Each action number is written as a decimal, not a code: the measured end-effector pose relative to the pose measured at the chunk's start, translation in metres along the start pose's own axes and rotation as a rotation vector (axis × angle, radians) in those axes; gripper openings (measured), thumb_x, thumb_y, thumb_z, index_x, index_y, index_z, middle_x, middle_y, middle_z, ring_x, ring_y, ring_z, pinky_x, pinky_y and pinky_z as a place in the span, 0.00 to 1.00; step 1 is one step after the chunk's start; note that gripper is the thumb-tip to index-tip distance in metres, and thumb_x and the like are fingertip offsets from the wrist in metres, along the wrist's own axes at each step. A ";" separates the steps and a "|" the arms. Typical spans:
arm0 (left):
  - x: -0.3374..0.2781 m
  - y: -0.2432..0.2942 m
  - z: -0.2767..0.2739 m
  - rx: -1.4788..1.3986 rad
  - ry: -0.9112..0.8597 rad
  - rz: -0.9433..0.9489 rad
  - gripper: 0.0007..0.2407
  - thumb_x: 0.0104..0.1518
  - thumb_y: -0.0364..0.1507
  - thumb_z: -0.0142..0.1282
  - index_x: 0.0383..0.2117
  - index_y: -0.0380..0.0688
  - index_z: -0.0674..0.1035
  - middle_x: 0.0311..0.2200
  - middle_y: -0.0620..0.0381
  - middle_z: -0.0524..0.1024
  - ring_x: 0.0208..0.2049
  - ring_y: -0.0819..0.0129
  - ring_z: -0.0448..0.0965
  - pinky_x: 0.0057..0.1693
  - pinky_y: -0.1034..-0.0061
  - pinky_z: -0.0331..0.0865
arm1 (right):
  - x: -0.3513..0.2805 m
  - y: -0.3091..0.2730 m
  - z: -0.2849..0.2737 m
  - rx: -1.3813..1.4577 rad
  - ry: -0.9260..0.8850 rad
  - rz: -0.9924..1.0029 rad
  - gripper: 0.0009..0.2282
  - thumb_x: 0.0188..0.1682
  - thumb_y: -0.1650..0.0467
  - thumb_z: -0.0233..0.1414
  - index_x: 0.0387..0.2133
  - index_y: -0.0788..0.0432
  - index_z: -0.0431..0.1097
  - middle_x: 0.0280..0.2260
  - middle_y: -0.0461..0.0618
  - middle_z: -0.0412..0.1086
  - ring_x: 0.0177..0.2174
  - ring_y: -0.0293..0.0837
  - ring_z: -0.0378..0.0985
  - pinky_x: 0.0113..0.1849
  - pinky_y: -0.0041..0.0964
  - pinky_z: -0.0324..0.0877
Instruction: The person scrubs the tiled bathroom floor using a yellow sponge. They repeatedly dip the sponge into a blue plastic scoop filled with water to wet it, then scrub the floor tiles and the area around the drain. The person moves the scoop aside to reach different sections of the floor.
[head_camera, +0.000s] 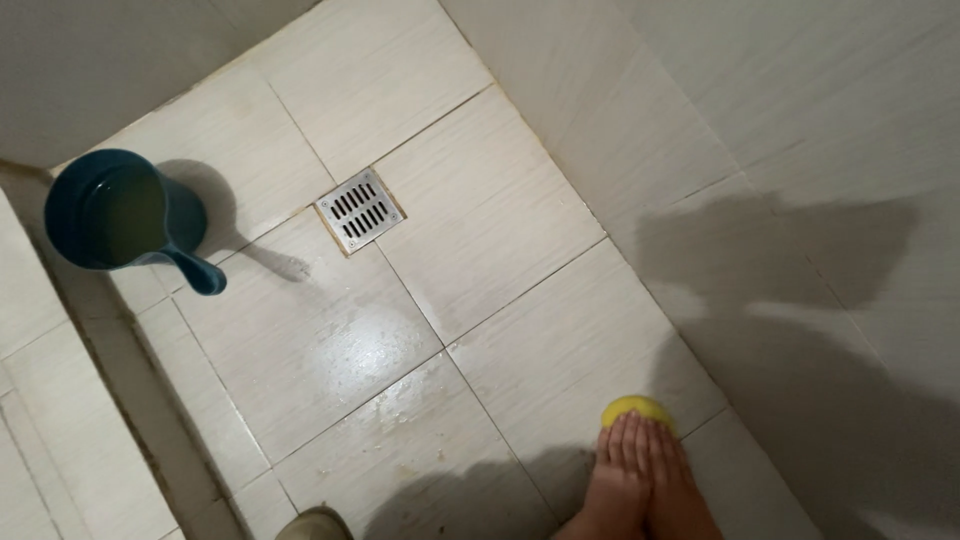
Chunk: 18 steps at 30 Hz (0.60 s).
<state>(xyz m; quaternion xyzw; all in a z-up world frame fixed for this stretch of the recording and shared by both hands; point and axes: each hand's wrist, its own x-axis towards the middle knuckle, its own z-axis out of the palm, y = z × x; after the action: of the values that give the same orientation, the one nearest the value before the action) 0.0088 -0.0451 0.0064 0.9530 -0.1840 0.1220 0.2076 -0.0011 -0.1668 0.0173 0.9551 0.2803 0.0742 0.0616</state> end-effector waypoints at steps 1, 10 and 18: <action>0.000 0.000 0.022 -0.074 -0.026 -0.038 0.20 0.70 0.28 0.37 0.64 0.26 0.69 0.63 0.30 0.68 0.65 0.38 0.65 0.67 0.47 0.57 | 0.001 0.006 0.006 0.082 -0.045 0.000 0.30 0.56 0.64 0.36 0.69 0.70 0.43 0.67 0.69 0.50 0.65 0.63 0.55 0.65 0.55 0.53; 0.124 -0.007 0.077 0.199 -0.704 -0.084 0.34 0.64 0.45 0.34 0.73 0.43 0.38 0.75 0.49 0.32 0.75 0.53 0.30 0.73 0.54 0.31 | 0.108 0.068 -0.030 0.309 -0.343 0.088 0.39 0.54 0.57 0.38 0.72 0.63 0.24 0.72 0.63 0.24 0.70 0.58 0.29 0.67 0.51 0.28; 0.032 -0.025 0.059 0.177 -0.388 -0.154 0.29 0.62 0.36 0.33 0.71 0.35 0.53 0.73 0.43 0.49 0.75 0.45 0.41 0.75 0.51 0.35 | 0.058 0.023 0.009 0.754 -0.382 0.286 0.35 0.54 0.64 0.42 0.71 0.63 0.31 0.73 0.61 0.29 0.71 0.56 0.31 0.67 0.48 0.31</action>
<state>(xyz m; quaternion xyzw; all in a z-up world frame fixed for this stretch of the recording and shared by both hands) 0.0572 -0.0596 -0.0447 0.9844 -0.1357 -0.0640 0.0924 0.0612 -0.1552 0.0181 0.9366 0.1363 -0.2029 -0.2511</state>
